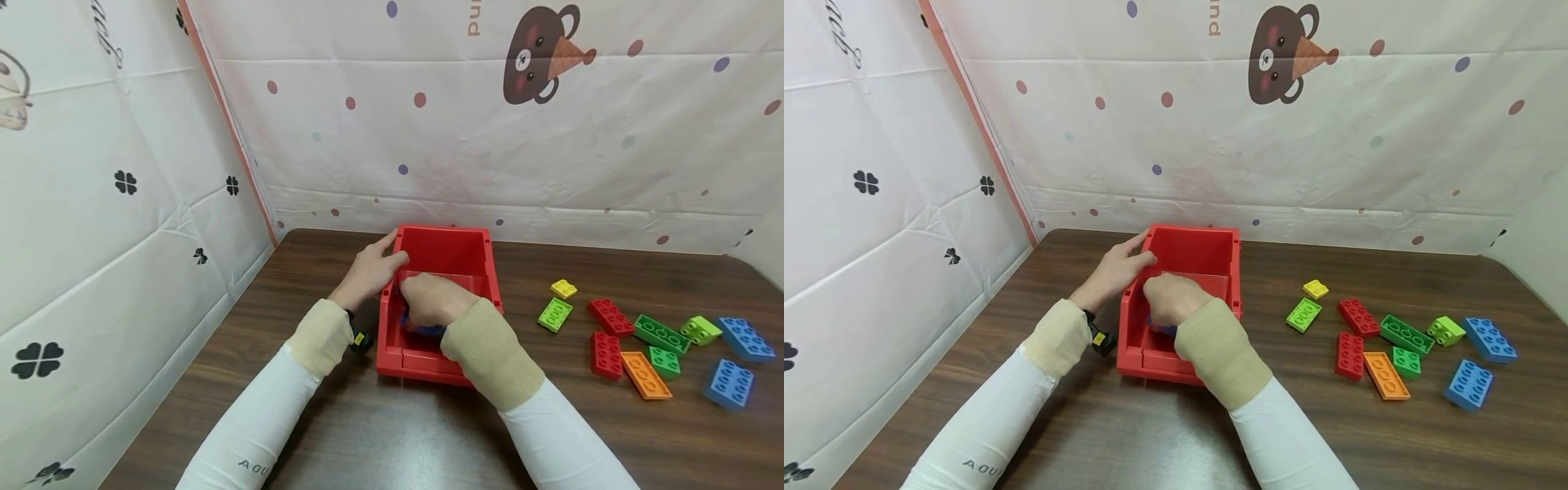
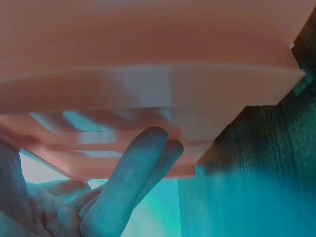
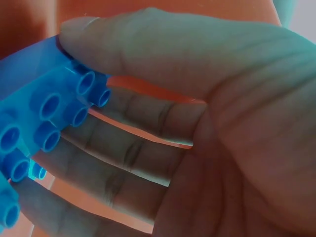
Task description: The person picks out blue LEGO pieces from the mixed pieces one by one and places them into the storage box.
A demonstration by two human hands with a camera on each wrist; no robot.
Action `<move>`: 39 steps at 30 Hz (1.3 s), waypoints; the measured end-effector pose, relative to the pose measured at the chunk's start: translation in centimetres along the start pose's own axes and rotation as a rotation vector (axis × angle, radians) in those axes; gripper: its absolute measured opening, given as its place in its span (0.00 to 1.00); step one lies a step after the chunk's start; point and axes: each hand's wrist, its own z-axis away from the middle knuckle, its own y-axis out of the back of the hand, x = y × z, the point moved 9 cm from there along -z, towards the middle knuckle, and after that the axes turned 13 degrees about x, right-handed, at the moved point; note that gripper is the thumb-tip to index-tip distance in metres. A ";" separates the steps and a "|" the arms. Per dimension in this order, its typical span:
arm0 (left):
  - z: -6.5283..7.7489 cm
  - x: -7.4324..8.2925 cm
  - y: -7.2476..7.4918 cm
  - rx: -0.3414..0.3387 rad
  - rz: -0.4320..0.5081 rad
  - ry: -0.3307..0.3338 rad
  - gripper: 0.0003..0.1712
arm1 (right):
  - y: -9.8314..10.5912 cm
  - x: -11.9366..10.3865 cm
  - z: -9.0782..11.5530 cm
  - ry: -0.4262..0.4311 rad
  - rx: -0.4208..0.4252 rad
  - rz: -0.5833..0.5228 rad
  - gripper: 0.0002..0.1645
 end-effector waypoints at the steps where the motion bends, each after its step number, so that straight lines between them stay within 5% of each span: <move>1: 0.0 0.0 0.0 -0.002 0.002 0.002 0.42 | 0.0 0.0 0.0 -0.001 0.000 -0.002 0.29; 39: -0.1 0.2 0.0 -0.008 0.009 0.016 0.42 | 0.1 0.2 -0.3 -0.001 -0.015 -0.012 0.30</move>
